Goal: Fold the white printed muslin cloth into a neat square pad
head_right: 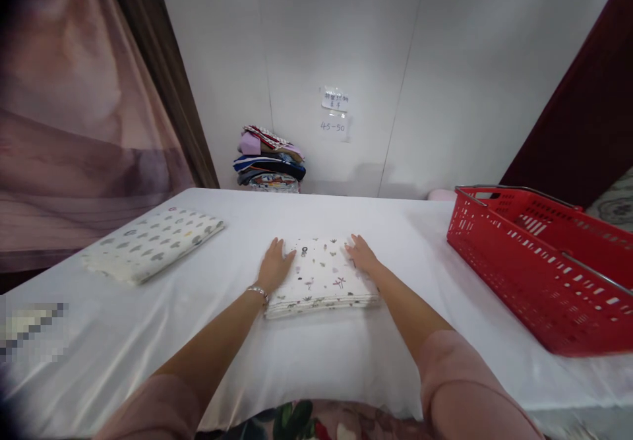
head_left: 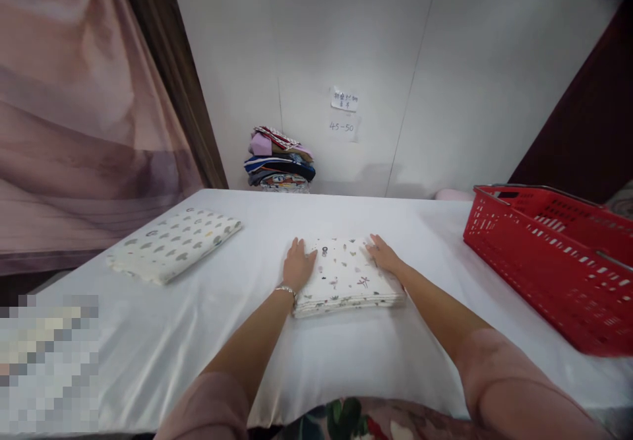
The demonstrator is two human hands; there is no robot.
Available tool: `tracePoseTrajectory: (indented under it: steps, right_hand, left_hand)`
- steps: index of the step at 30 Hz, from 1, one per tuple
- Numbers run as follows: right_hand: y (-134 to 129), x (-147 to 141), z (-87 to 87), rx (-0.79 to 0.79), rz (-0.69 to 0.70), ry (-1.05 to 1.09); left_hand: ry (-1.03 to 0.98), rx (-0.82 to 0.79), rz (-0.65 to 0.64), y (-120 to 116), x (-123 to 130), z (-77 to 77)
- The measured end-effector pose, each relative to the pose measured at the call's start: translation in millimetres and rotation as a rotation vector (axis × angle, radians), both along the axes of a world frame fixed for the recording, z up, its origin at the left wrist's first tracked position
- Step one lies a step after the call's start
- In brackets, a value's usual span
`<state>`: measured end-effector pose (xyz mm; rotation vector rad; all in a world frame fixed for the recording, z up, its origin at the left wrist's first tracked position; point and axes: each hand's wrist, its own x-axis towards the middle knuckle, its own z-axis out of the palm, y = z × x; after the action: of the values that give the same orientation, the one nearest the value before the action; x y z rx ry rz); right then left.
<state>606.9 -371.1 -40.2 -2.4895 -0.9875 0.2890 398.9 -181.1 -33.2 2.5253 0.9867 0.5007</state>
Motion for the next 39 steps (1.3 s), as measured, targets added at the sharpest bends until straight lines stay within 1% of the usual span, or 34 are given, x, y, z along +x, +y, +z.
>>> tracePoseTrajectory:
  steps: [2,3,5,6,8,10,13,15,18,21,23,25,26,28,31,33,35,37,39]
  right_hand:
    - [-14,0,-1.5,0.016,-0.064,0.025]
    - [-22,-1,-2.4,0.018,-0.087,0.043]
    - [-35,-4,-3.3,0.032,-0.130,0.097]
    - [-40,-7,-2.9,0.042,-0.152,0.125]
    - [-47,-12,-1.0,0.059,-0.191,0.158]
    - [-48,-17,0.6,0.079,-0.213,0.169]
    - [-46,-23,-2.0,0.153,-0.222,0.202]
    - [-46,-27,-6.5,0.219,-0.217,0.222]
    - [-52,-34,-10.7,0.328,-0.235,0.272]
    - [-64,-41,-8.5,0.448,-0.261,0.385]
    - [-75,-47,-5.8,0.514,-0.257,0.505]
    - [-85,-53,-4.2,0.539,-0.256,0.617]
    - [-90,-57,-4.0,0.540,-0.265,0.653]
    - [-99,-65,-4.0,0.533,-0.294,0.697]
    - [-111,-76,-2.9,0.530,-0.320,0.764]
    - [-116,-82,-0.7,0.513,-0.309,0.807]
    - [-121,-87,1.6,0.482,-0.289,0.826]
    - [-123,-90,3.0,0.451,-0.267,0.831]
    - [-124,-91,2.3,0.437,-0.253,0.832]
  left_hand:
    - [0.021,-0.115,0.090,-1,-8,3.7]
    - [0.054,-0.178,0.112,-3,-11,5.0]
    - [0.140,-0.274,0.114,-7,-17,6.6]
    - [0.182,-0.294,0.107,-9,-18,7.1]
    - [0.229,-0.281,0.080,-11,-19,8.1]
    - [0.216,-0.223,0.054,-10,-16,10.2]
    - [0.152,-0.142,0.039,1,-8,14.5]
    - [0.165,-0.147,0.054,12,-3,15.7]
    - [0.207,-0.189,0.073,22,-1,13.5]
    - [0.195,-0.196,0.070,24,-6,12.2]
    - [0.164,-0.118,0.067,19,-11,15.1]
    - [0.098,0.047,0.013,5,-16,20.5]
    - [0.057,0.129,-0.044,-5,-18,23.3]
    - [-0.017,0.222,-0.228,-33,-20,27.2]
    - [-0.056,0.200,-0.588,-84,-17,25.4]
    - [-0.068,0.186,-0.757,-114,-11,20.3]
    - [-0.070,0.188,-0.834,-134,-3,14.5]
    - [-0.054,0.198,-0.846,-144,6,9.8]
    - [-0.025,0.220,-0.833,-148,13,7.1]
